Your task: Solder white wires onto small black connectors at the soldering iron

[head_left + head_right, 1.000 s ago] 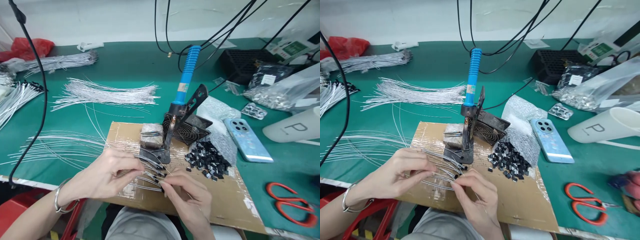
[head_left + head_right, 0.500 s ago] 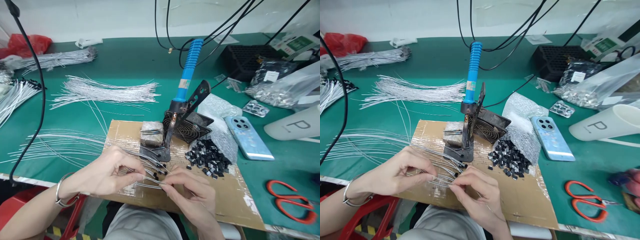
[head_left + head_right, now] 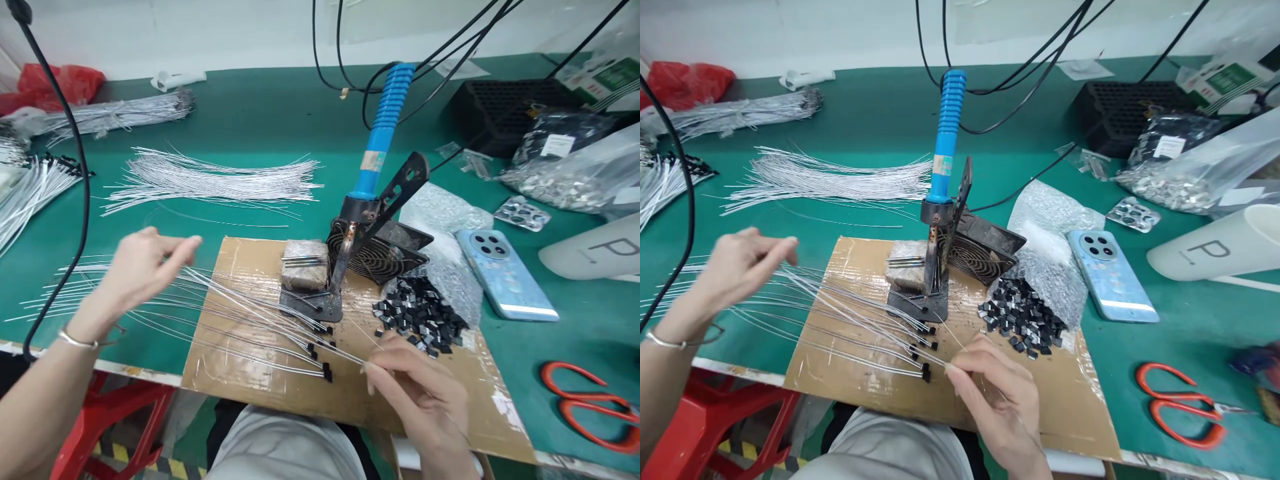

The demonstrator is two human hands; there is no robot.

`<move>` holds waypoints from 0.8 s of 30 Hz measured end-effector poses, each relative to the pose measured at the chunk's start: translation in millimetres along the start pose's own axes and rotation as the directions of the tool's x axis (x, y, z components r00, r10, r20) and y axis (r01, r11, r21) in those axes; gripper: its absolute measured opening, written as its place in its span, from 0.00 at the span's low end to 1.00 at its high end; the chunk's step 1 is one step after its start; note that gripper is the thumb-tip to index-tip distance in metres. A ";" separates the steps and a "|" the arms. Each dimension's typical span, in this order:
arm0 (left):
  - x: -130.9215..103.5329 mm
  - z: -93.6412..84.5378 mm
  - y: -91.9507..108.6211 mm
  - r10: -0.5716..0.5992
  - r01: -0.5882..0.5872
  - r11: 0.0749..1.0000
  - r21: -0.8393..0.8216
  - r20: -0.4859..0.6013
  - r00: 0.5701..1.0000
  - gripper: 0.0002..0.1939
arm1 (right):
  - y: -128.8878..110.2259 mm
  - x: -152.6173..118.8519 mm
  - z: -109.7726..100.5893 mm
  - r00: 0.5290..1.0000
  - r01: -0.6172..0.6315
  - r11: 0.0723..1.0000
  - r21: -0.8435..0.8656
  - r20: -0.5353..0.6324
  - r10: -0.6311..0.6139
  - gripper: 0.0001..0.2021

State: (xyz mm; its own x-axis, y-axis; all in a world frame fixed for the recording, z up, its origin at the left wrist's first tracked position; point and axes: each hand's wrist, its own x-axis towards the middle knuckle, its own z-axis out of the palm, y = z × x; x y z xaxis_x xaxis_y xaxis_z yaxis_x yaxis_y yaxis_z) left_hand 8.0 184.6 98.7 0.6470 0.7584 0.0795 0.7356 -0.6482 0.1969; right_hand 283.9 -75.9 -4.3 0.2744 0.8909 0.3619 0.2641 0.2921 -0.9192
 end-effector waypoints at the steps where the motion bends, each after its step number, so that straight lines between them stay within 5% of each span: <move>1: 1.6 -5.5 -17.8 -0.027 0.026 0.982 0.189 0.001 1.000 0.26 | 2.9 -3.5 -2.1 1.000 -0.029 1.000 -0.002 -0.004 0.029 0.10; 4: -1.7 -15.9 -45.3 -0.086 0.071 0.868 0.491 0.008 0.996 0.26 | 9.0 -9.9 -1.1 0.992 -0.123 0.992 -0.012 0.006 0.123 0.10; 7: -15.7 -5.4 -24.5 -0.056 0.038 0.796 0.604 0.012 0.998 0.22 | 11.5 -10.1 6.3 0.980 -0.195 0.981 -0.011 0.035 0.196 0.10; 9: -29.3 13.2 11.3 0.064 -0.012 0.908 0.418 -0.111 0.992 0.13 | 11.6 -8.3 10.8 0.975 -0.210 0.978 -0.007 0.067 0.210 0.09; 11: -44.0 35.7 55.5 0.246 -0.250 0.968 -0.003 -0.170 0.954 0.07 | 10.3 -6.0 13.6 0.973 -0.206 0.978 -0.015 0.104 0.207 0.08; 13: -56.5 56.9 98.6 0.296 -0.305 0.906 -0.293 -0.075 0.952 0.13 | 7.9 -3.4 14.8 0.970 -0.200 0.979 -0.037 0.130 0.203 0.08; 16: -65.3 79.5 144.1 0.319 -0.256 0.846 -0.468 0.059 0.946 0.16 | 4.2 0.5 15.5 0.974 -0.177 0.981 -0.072 0.132 0.186 0.08; 19: -61.6 89.5 159.9 0.301 -0.158 0.799 -0.580 0.160 0.940 0.10 | 2.8 3.5 16.7 0.979 -0.166 0.982 -0.085 0.109 0.174 0.07; 24: -50.6 94.3 154.7 0.233 0.034 0.726 -0.687 0.292 0.927 0.08 | 3.6 2.8 21.7 0.972 -0.231 0.971 -0.059 0.025 0.233 0.08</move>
State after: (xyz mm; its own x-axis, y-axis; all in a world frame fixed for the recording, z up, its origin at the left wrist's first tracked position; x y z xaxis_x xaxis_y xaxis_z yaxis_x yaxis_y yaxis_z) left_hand 108.0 39.4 32.9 0.8301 0.5322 -0.1662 0.4181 -0.3971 0.8170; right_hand 265.6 -64.8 -9.9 0.3053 0.9427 0.1343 0.2478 0.0575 -0.9671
